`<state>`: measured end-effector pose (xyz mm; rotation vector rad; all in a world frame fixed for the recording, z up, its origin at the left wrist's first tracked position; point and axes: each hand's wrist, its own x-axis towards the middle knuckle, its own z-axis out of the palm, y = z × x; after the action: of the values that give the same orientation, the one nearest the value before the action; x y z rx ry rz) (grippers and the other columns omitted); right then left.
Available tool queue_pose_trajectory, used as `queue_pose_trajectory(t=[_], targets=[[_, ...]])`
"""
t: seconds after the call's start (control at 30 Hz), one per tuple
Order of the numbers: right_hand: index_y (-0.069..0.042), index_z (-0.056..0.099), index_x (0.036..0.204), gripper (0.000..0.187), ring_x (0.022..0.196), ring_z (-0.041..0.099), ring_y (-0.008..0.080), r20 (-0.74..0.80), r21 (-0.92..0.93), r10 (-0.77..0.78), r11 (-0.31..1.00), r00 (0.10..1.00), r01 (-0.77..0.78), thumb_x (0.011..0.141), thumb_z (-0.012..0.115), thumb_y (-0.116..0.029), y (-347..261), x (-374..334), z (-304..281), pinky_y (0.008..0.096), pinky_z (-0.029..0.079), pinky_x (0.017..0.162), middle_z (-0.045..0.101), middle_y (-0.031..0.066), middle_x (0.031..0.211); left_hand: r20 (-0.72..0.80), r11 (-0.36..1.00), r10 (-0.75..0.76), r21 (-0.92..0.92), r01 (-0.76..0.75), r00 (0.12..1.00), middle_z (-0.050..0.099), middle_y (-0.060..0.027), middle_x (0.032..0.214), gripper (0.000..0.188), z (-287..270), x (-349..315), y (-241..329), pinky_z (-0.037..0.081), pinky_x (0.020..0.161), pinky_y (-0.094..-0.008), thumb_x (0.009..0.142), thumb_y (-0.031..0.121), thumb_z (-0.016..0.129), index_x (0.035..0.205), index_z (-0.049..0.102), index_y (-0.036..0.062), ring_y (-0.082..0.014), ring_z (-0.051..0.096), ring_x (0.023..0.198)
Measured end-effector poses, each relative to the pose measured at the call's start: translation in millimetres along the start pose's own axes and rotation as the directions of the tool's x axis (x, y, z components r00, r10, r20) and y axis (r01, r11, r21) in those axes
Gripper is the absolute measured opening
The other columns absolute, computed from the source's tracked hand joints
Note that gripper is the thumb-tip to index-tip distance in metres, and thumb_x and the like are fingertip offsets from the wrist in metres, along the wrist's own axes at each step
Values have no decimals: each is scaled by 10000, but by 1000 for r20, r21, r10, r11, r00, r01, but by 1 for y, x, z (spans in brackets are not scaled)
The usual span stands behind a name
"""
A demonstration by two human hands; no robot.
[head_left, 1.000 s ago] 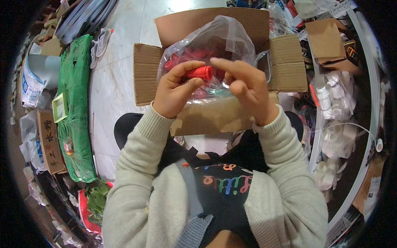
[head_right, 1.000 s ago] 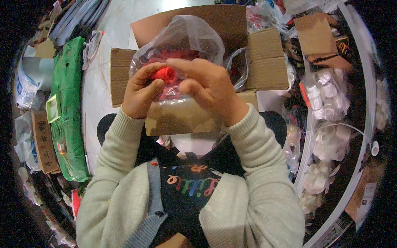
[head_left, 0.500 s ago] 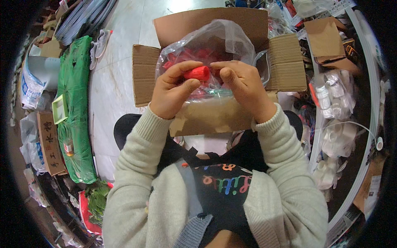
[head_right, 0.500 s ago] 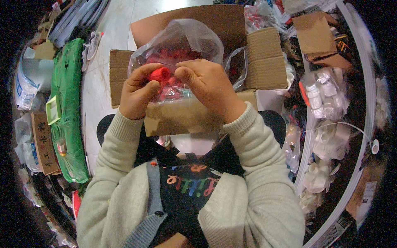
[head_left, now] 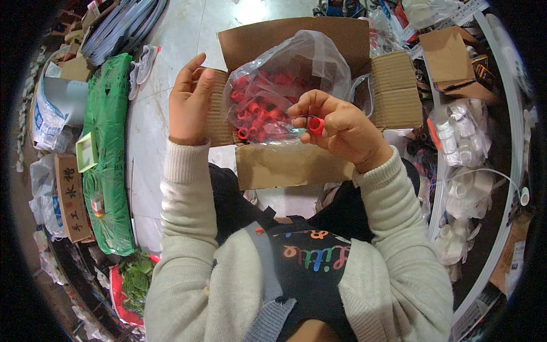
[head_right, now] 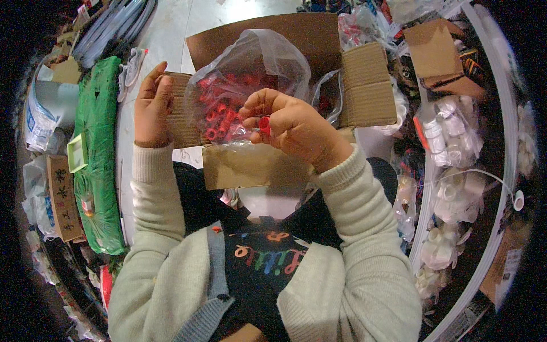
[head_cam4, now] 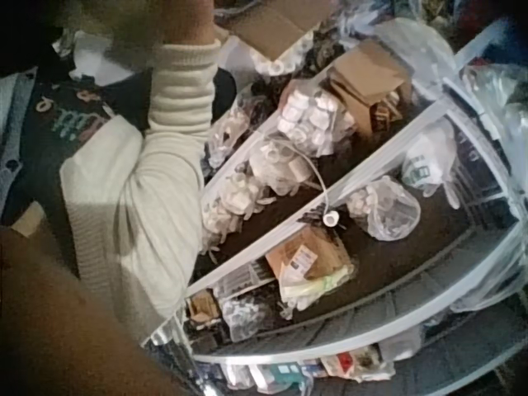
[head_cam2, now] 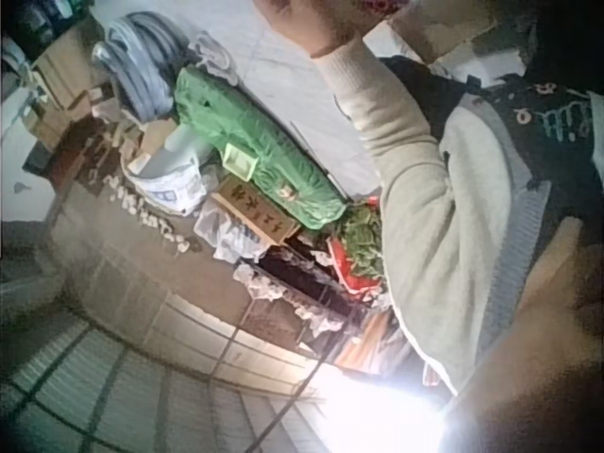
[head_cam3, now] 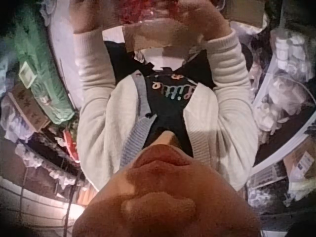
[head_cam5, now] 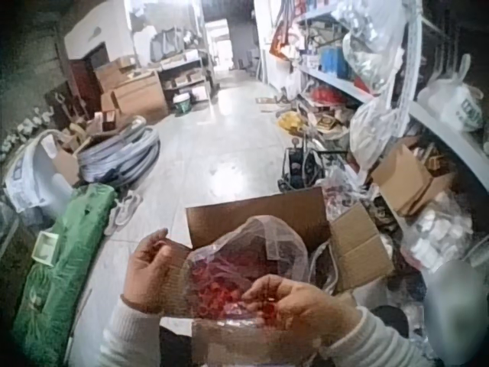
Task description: The person sits on the floor and repeatedly picks up small red plastic connectors from a plastic bag. They connect two pieces together by hand and place the assembled unit into a cardboard box. The person continues this repetitive assembly process throughout the clip.
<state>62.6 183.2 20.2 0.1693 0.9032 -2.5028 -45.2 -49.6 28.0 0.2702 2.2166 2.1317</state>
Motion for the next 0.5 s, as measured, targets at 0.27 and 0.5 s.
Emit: queue_pose_trajectory(t=[0.27,0.5], targets=[[-37,480,966,197,837,592,170,-5,-116,-34,993,999,33,793,555,21,5,3,4,259,514,704,557,132,999,408,623,-187,-654,429,894,524,-138,1063,376,12,-33,22,473,785,-309,768,-19,529,1136,459,17,-221,543,898],[-40,463,985,260,790,604,143,11,-338,-170,927,985,164,781,623,-50,8,3,5,235,509,628,583,141,1004,572,488,-347,-567,664,743,558,-141,1023,226,38,-48,11,549,660,-248,867,140,509,1066,466,41,-210,603,841]])
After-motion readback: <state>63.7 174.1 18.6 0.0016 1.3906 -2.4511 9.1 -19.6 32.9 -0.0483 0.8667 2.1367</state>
